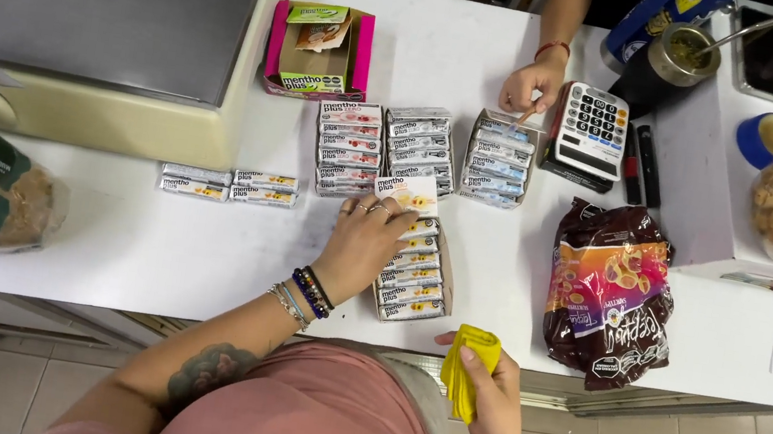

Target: The person wipes small white packages with a yellow cloth at a store counter. They pick up each package, wipe it, and place it into a cardboard box. The person repeats this process for several packages while a cashier operates a calculator in the background.

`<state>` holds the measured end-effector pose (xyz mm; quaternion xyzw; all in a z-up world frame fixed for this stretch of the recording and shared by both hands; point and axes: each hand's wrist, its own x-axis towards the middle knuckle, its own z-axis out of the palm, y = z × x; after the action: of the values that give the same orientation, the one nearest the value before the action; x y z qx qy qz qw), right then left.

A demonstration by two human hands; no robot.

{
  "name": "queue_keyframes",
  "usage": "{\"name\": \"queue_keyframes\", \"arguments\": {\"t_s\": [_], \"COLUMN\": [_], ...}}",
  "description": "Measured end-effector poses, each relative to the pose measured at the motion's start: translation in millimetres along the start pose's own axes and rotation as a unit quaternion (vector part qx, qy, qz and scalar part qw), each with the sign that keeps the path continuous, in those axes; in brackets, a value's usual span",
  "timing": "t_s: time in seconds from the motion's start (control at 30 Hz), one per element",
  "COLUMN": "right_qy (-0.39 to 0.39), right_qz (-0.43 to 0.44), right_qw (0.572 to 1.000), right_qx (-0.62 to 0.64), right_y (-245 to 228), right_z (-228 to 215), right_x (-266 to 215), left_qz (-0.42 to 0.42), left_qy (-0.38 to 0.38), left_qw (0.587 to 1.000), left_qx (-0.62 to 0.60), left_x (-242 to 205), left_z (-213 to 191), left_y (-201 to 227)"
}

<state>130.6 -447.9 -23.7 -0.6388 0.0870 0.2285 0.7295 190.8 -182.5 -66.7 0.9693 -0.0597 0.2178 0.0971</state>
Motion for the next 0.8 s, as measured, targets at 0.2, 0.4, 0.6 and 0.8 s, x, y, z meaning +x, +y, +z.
{"name": "queue_keyframes", "arguments": {"t_s": [0.2, 0.4, 0.6, 0.8], "right_qy": [-0.035, -0.057, -0.086, -0.144], "right_qz": [-0.016, -0.030, -0.053, -0.109], "right_qw": [0.999, 0.998, 0.994, 0.983], "right_qx": [-0.010, -0.021, -0.041, -0.030], "right_y": [4.9, 11.1, -14.3, 43.5], "right_z": [3.7, 12.3, 55.3, 53.6], "right_x": [13.7, 17.0, -11.3, 0.4], "left_qz": [-0.082, -0.083, -0.131, -0.243], "left_qy": [-0.063, -0.055, -0.016, -0.007], "left_qw": [0.987, 0.982, 0.990, 0.962], "left_qx": [-0.120, -0.162, -0.056, 0.127], "left_x": [4.9, -3.2, -59.7, -133.7], "left_z": [1.5, -31.6, -99.0, -121.6], "left_y": [-5.4, -12.3, -85.2, -176.1]}}
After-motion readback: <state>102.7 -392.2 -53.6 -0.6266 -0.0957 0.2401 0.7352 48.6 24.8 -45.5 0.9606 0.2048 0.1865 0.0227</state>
